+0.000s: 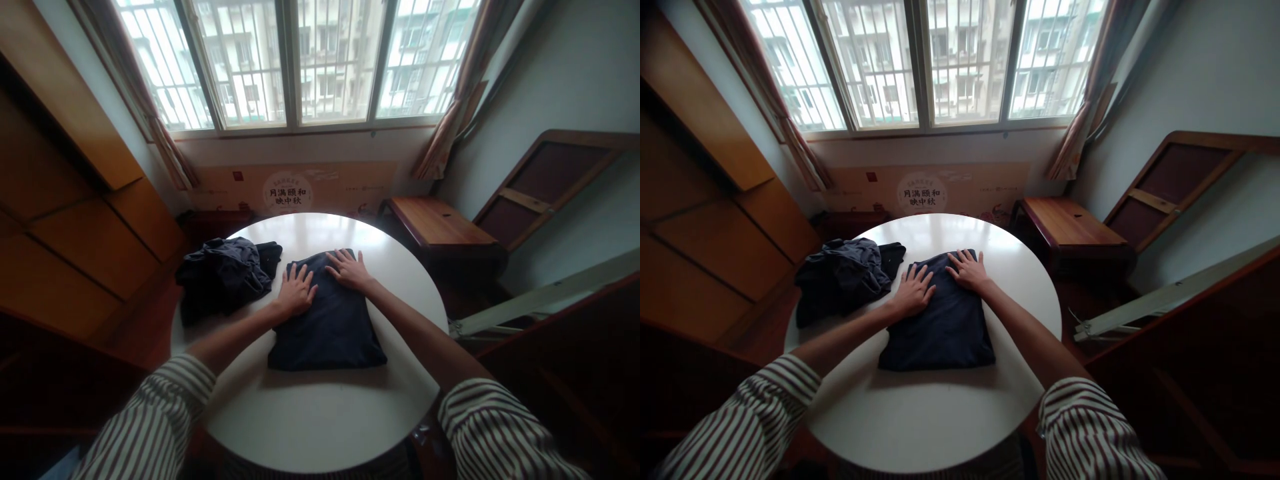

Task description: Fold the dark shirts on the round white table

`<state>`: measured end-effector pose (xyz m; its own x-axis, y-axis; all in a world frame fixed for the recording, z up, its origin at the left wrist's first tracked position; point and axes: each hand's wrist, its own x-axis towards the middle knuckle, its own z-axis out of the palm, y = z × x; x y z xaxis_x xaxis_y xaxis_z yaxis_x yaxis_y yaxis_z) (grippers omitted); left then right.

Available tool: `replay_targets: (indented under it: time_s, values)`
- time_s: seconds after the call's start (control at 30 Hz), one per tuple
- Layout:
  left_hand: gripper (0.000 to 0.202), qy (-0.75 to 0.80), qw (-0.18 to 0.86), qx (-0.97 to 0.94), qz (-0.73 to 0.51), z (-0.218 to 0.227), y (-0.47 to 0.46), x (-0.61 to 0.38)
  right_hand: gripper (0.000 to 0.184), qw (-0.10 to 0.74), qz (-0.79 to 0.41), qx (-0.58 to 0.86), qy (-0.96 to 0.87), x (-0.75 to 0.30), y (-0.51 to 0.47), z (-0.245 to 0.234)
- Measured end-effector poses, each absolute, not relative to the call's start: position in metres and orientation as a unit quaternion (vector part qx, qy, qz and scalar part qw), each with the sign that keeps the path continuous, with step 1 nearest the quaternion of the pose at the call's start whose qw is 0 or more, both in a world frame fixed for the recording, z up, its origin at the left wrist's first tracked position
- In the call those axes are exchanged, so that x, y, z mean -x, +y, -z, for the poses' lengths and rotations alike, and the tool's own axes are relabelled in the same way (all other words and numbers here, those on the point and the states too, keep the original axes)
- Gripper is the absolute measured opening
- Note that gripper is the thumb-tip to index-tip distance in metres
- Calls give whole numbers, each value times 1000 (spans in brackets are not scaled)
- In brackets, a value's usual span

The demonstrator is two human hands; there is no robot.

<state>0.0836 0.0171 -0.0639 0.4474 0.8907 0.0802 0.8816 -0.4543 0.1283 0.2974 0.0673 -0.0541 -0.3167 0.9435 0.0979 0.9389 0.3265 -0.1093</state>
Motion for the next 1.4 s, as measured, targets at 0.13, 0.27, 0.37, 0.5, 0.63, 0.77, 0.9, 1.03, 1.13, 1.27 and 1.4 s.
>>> replay_targets:
  time_s: [0.13,0.27,0.37,0.5,0.63,0.77,0.9,1.03,1.13,1.27,1.4]
  values:
    - [57,473,72,-878,-33,56,57,-94,57,94,9,529,-843,-283,56,52]
    - [56,489,106,-865,-28,63,79,-90,66,70,4,524,-849,-286,25,67]
    - [56,489,109,-864,-45,68,82,-87,63,67,-20,508,-859,-302,-4,78]
    - [54,517,113,-846,-60,66,76,-90,63,133,-90,511,-845,-324,-34,78]
    - [54,608,92,-769,-173,57,50,-77,77,304,-248,619,-680,-341,-46,62]
    - [78,635,234,-712,-189,50,21,-41,80,347,-497,634,-479,-353,-40,40]
    - [110,633,413,-621,-207,46,9,-21,41,275,-577,628,-444,-352,-21,29]
    - [116,574,517,-580,-258,51,2,-26,37,241,-585,616,-469,-344,-12,28]
    - [111,512,502,-613,-330,56,-5,-30,35,264,-603,586,-473,-341,-17,27]
    - [103,442,507,-637,-376,58,-13,-32,43,294,-629,520,-497,-343,-30,29]
    - [98,399,546,-627,-387,46,-27,-34,43,332,-621,467,-535,-347,-44,25]
